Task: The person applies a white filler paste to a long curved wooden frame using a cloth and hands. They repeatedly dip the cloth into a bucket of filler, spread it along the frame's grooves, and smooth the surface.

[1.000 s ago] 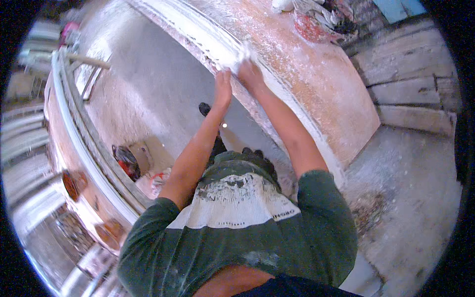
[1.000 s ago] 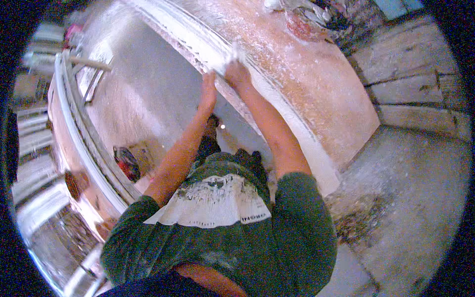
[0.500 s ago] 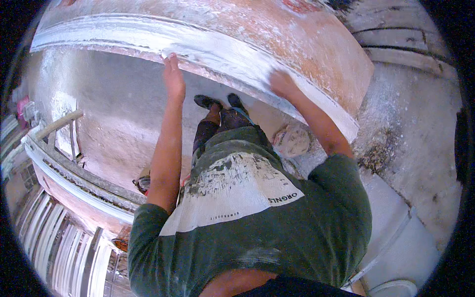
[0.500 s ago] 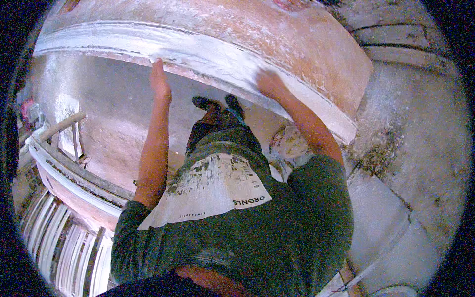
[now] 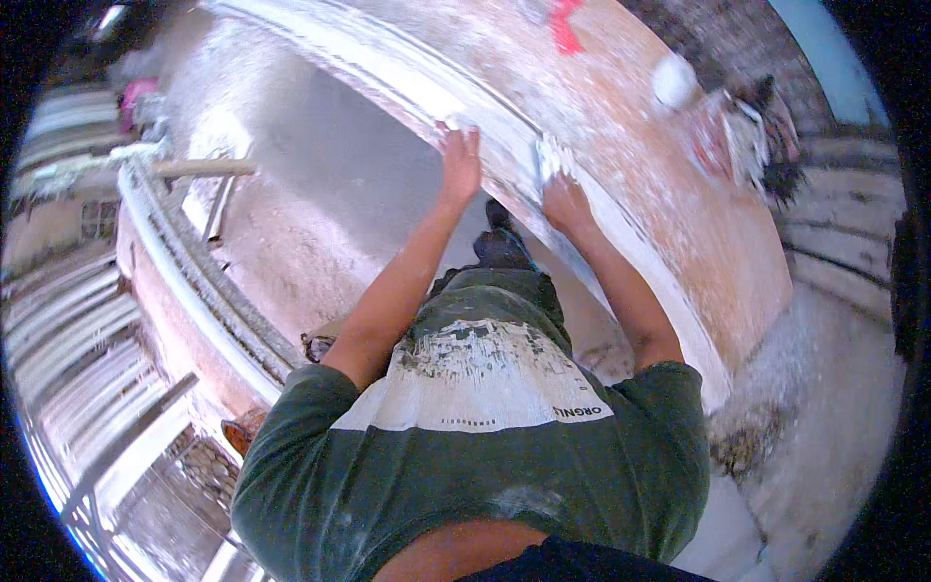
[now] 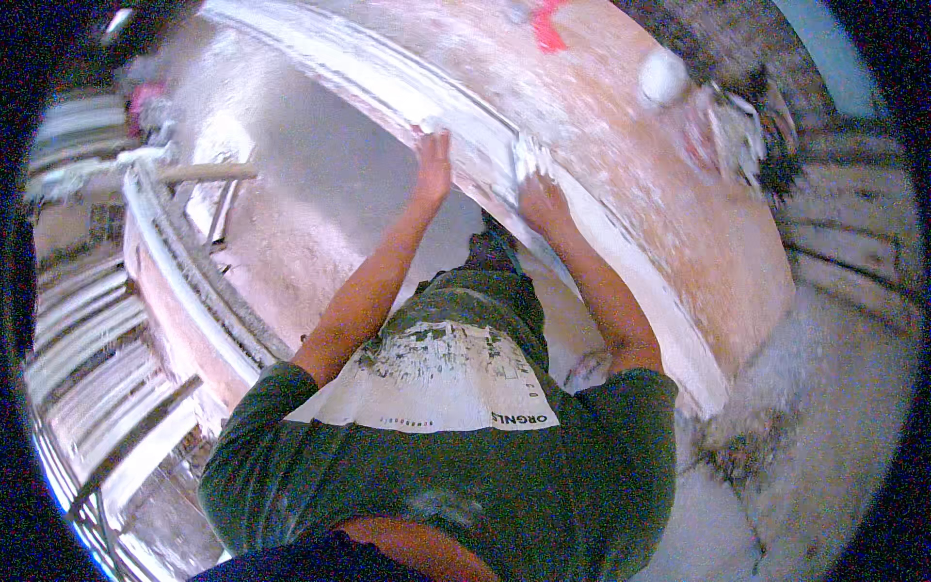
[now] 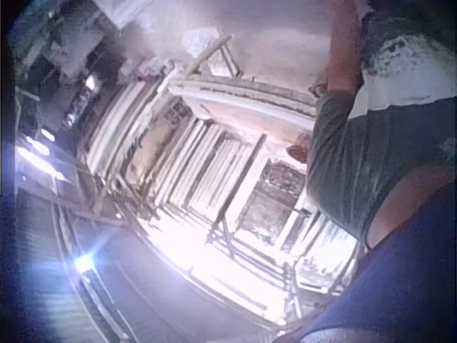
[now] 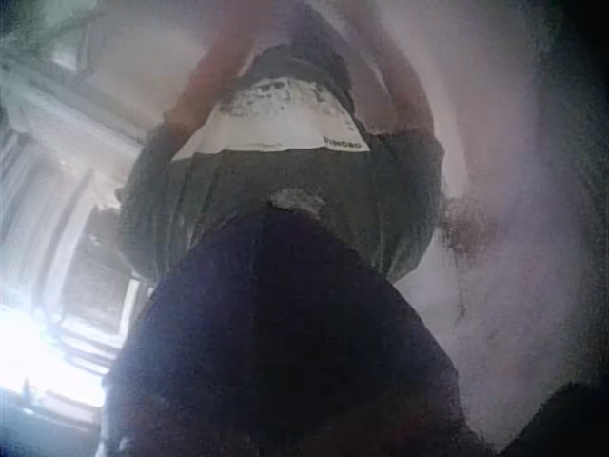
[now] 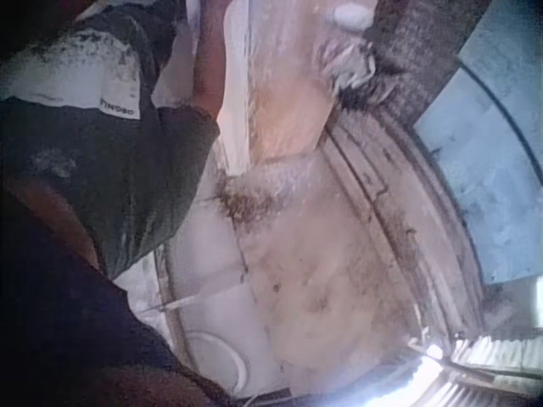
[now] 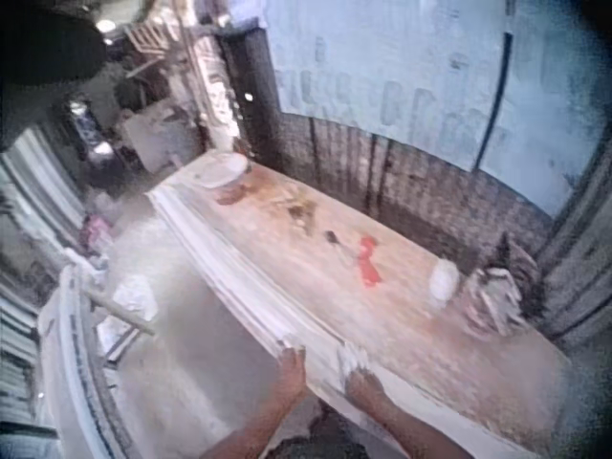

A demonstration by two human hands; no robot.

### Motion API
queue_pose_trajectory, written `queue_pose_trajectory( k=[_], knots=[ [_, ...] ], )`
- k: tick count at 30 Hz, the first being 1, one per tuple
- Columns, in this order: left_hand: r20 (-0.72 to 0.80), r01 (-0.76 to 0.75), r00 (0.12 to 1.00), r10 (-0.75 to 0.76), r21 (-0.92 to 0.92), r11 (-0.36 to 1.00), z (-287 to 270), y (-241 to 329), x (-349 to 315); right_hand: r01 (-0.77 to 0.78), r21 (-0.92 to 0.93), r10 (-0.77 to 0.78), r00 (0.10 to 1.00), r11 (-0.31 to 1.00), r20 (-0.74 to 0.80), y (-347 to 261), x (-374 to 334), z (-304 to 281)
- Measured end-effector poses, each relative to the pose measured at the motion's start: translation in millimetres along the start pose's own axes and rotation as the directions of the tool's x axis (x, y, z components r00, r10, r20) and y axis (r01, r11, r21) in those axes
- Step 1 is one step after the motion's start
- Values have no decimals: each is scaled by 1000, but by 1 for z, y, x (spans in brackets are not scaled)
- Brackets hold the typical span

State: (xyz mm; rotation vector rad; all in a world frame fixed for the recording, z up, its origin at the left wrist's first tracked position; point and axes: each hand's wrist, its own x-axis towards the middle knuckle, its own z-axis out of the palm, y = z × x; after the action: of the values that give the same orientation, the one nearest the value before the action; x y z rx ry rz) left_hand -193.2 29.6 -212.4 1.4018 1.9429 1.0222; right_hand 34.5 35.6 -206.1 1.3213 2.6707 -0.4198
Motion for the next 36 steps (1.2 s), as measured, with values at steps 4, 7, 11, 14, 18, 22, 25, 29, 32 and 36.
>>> queue_pose_trajectory(
  k=[4,7,11,14,18,22,25,29,32,36],
  knots=[
    [-47,54,998,-46,178,983,-31,-29,48,109,96,-106,994,989,-36,-67,136,-31],
    [-34,-15,999,21,172,985,-69,-13,86,173,34,-169,981,984,-98,-95,223,-23],
    [-160,274,953,-256,104,956,-122,-36,154,270,66,-239,924,961,-298,-154,318,-47],
    [-218,200,961,-173,109,974,-164,-77,204,221,29,-216,968,975,-128,-197,395,-66],
    [-164,166,978,-128,245,955,-221,-135,282,246,-33,-248,958,969,-146,-253,481,-91],
    [-73,129,990,-119,153,980,-293,-146,345,229,-144,-235,972,963,-28,-293,553,-109],
    [-12,161,987,-161,147,976,-337,-167,381,227,-184,-222,974,957,48,-327,610,-120],
    [-10,154,988,-154,114,981,-398,-194,444,248,-257,-253,967,934,17,-369,698,-132],
    [-29,140,990,-137,215,967,-431,-240,498,287,-379,-330,942,880,-53,-404,771,-135],
    [-64,136,990,-125,196,971,-478,-307,574,376,-300,-389,921,876,18,-452,866,-154]
  ],
)
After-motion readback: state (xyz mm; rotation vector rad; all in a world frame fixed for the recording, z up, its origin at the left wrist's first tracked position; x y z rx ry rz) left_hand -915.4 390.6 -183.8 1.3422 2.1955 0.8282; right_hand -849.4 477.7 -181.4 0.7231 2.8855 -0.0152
